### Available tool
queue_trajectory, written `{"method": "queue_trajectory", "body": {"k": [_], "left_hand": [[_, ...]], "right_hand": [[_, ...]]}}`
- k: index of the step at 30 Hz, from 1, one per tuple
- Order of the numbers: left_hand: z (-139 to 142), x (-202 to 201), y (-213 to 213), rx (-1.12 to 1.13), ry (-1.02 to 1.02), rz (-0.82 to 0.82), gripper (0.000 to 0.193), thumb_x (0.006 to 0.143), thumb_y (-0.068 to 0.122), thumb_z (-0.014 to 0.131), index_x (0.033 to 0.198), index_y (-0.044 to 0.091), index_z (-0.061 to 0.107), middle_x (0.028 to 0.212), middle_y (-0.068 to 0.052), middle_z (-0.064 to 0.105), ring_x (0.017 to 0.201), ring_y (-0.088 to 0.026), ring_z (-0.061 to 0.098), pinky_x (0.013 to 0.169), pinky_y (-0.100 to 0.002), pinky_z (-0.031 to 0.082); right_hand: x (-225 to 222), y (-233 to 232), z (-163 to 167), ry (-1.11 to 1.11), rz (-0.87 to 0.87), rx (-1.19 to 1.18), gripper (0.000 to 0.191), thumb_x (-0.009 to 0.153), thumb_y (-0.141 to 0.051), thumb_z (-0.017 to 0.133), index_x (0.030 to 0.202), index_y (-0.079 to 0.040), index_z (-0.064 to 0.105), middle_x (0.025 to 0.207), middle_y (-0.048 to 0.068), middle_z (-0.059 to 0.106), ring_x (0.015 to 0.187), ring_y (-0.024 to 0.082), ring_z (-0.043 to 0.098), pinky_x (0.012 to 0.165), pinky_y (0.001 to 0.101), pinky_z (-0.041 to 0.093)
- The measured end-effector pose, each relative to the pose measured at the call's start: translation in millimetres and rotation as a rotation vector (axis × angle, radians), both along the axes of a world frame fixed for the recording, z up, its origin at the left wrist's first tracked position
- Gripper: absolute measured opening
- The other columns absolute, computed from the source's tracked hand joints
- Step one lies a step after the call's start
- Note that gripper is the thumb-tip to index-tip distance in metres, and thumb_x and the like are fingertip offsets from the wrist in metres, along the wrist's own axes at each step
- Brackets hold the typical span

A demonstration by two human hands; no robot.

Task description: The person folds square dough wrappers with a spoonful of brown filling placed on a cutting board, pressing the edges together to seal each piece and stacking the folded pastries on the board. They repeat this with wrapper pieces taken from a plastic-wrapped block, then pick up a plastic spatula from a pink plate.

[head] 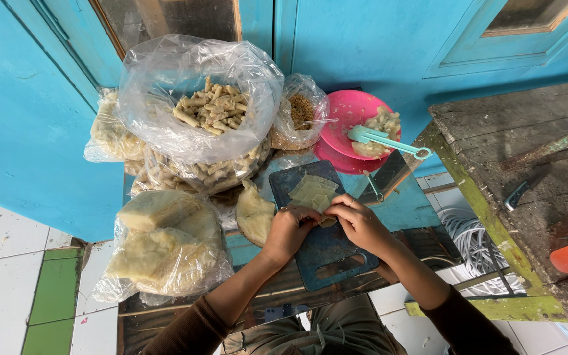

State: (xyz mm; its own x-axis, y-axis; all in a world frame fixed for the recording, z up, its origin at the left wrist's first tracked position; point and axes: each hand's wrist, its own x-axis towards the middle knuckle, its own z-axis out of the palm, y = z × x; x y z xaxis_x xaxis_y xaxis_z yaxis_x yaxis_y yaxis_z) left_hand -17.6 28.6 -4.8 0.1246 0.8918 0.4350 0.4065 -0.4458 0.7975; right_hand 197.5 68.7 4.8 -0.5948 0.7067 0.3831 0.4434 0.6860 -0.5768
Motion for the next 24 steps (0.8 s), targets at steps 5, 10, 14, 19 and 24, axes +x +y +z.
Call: {"method": "queue_trajectory", "body": {"k": [5, 10, 14, 19, 24], "left_hand": [[2.8, 0.8, -0.6, -0.125, -0.051, 0.002, 0.015, 0.085, 0.002, 0.073, 0.099, 0.005, 0.072, 0.099, -0.012, 0.072, 0.083, -0.028, 0.073, 0.073, -0.036, 0.058], [-0.2, 3.5, 1.6, -0.109, -0.029, 0.053, 0.014, 0.090, 0.001, 0.068, 0.103, 0.002, 0.065, 0.095, -0.015, 0.073, 0.084, -0.030, 0.074, 0.073, -0.038, 0.058], [1.1, 4.7, 2.3, -0.145, -0.014, 0.059, 0.015, 0.090, 0.005, 0.070, 0.101, 0.002, 0.061, 0.091, -0.017, 0.072, 0.080, -0.031, 0.073, 0.070, -0.039, 0.058], [6.5, 4.6, 3.1, -0.136, -0.032, 0.082, 0.020, 0.088, 0.005, 0.070, 0.104, 0.002, 0.059, 0.096, -0.017, 0.068, 0.082, -0.035, 0.071, 0.068, -0.042, 0.057], [1.1, 4.3, 1.8, -0.069, 0.012, 0.092, 0.015, 0.086, 0.002, 0.069, 0.100, 0.002, 0.065, 0.105, -0.017, 0.062, 0.083, -0.036, 0.070, 0.071, -0.044, 0.057]], "right_hand": [[-2.5, -4.8, 12.6, -0.106, 0.035, 0.158, 0.019, 0.086, -0.002, 0.068, 0.104, -0.002, 0.071, 0.107, 0.008, 0.062, 0.098, 0.028, 0.065, 0.082, 0.0392, 0.053], [-5.0, 3.7, 18.9, -0.178, 0.041, 0.197, 0.024, 0.081, -0.019, 0.081, 0.096, -0.004, 0.072, 0.099, 0.007, 0.063, 0.096, 0.028, 0.060, 0.083, 0.0406, 0.050], [-10.7, 17.3, 12.2, -0.233, 0.047, 0.173, 0.014, 0.089, -0.014, 0.076, 0.097, -0.003, 0.072, 0.098, 0.005, 0.064, 0.098, 0.026, 0.060, 0.086, 0.0396, 0.052], [-16.8, 46.9, 10.8, -0.187, 0.123, 0.005, 0.018, 0.081, -0.013, 0.079, 0.091, -0.001, 0.071, 0.094, 0.008, 0.065, 0.093, 0.028, 0.060, 0.080, 0.0408, 0.050], [-19.8, 53.8, -1.4, -0.172, 0.032, -0.176, 0.023, 0.080, -0.015, 0.083, 0.079, 0.000, 0.065, 0.082, 0.010, 0.062, 0.080, 0.024, 0.062, 0.069, 0.0373, 0.049]]}}
